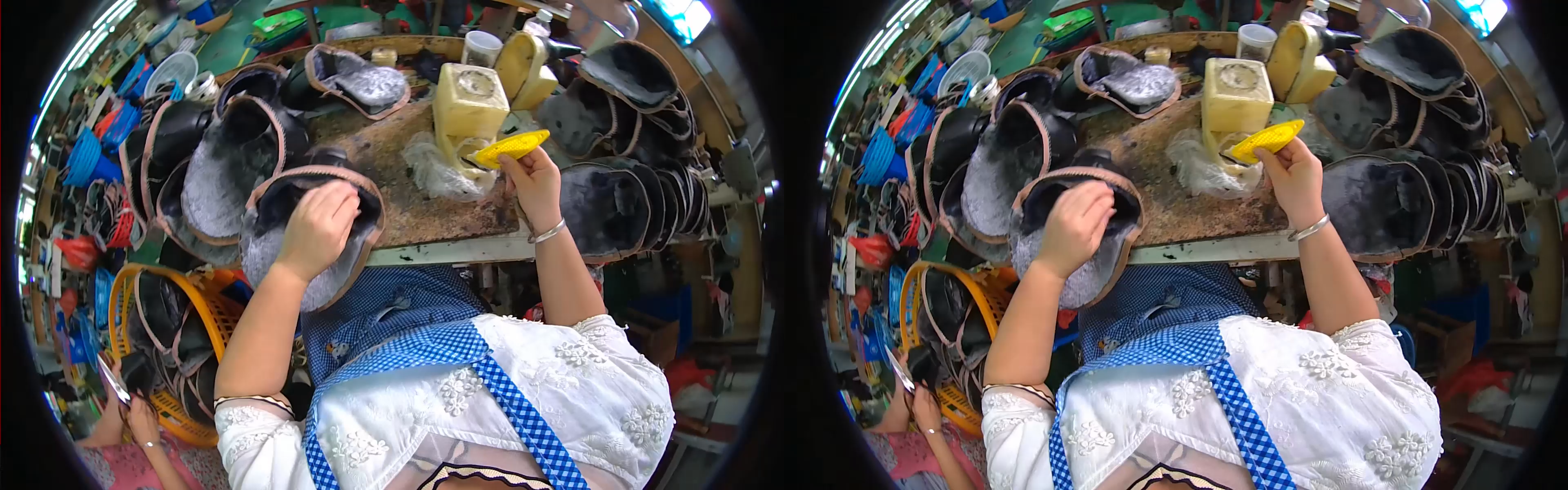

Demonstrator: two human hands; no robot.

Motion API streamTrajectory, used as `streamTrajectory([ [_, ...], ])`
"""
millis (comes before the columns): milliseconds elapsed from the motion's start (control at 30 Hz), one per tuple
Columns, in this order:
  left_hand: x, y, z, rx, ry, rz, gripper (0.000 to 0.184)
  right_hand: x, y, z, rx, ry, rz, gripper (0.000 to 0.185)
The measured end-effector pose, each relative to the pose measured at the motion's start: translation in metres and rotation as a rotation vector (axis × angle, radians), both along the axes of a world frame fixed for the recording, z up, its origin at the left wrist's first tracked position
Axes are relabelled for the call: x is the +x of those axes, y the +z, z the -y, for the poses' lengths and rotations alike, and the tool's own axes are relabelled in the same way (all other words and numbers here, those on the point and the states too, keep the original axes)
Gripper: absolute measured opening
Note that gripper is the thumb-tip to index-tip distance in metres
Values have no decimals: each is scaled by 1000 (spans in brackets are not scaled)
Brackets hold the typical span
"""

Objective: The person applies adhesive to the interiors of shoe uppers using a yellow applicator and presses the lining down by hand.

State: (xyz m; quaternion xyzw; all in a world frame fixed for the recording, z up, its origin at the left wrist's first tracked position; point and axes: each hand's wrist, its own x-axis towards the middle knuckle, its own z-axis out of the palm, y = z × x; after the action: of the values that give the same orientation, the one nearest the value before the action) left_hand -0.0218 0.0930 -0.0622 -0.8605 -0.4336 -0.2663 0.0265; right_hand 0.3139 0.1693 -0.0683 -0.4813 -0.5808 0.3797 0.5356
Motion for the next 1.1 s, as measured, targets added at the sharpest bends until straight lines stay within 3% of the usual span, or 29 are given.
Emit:
streamTrajectory([
  [33, 13, 24, -1, 198, 63, -89, 44, 3, 4, -5, 30, -21, 48, 19],
  [100, 17, 40, -16, 317, 224, -329, 48, 6, 8, -9, 73, -49, 149, 19],
  [133, 1, 15, -34, 205, 295, -396, 38, 8, 6, -10, 105, -58, 232, 20],
  [167, -5, 19, -44, -124, 348, -509, 28, 9, 4, -13, 143, -61, 313, 21],
  [267, -17, 44, -42, 21, 428, -367, 13, 3, 7, -21, 275, -90, 493, 25],
  [400, -11, 64, -13, 9, 815, -297, 59, -5, 13, -20, 198, -109, 655, 22],
  [433, -11, 53, -9, 49, 888, -288, 60, -6, 6, -25, 257, -78, 711, 22],
  [500, -10, 25, -1, 365, 870, -375, 62, -7, -9, -36, 377, -16, 819, 22],
  [567, -1, -1, 12, 345, 757, -359, 64, -4, -5, -36, 186, -52, 756, 24],
  [633, 5, -13, 23, 368, 666, -365, 63, 3, 0, -37, 77, -124, 442, 22],
  [733, -8, -16, 28, 478, 443, -448, 68, 29, -4, -40, -59, -9, 249, 15],
  [833, -14, 8, 26, -33, 587, 69, 76, 45, -9, -35, -161, -40, 89, 11],
  [867, -25, 7, 20, -148, 592, 182, 67, 51, -10, -31, -209, -3, 96, 11],
  [900, -36, 10, 19, -81, 492, 66, 51, 54, -11, -27, -252, 35, 101, 11],
  [967, -32, 28, 26, 0, 555, 135, 42, 53, -10, -19, -250, 37, -31, 13],
  [1100, -34, 58, 48, 187, 744, 155, 58, 49, -5, -16, -175, 29, -321, 11],
])
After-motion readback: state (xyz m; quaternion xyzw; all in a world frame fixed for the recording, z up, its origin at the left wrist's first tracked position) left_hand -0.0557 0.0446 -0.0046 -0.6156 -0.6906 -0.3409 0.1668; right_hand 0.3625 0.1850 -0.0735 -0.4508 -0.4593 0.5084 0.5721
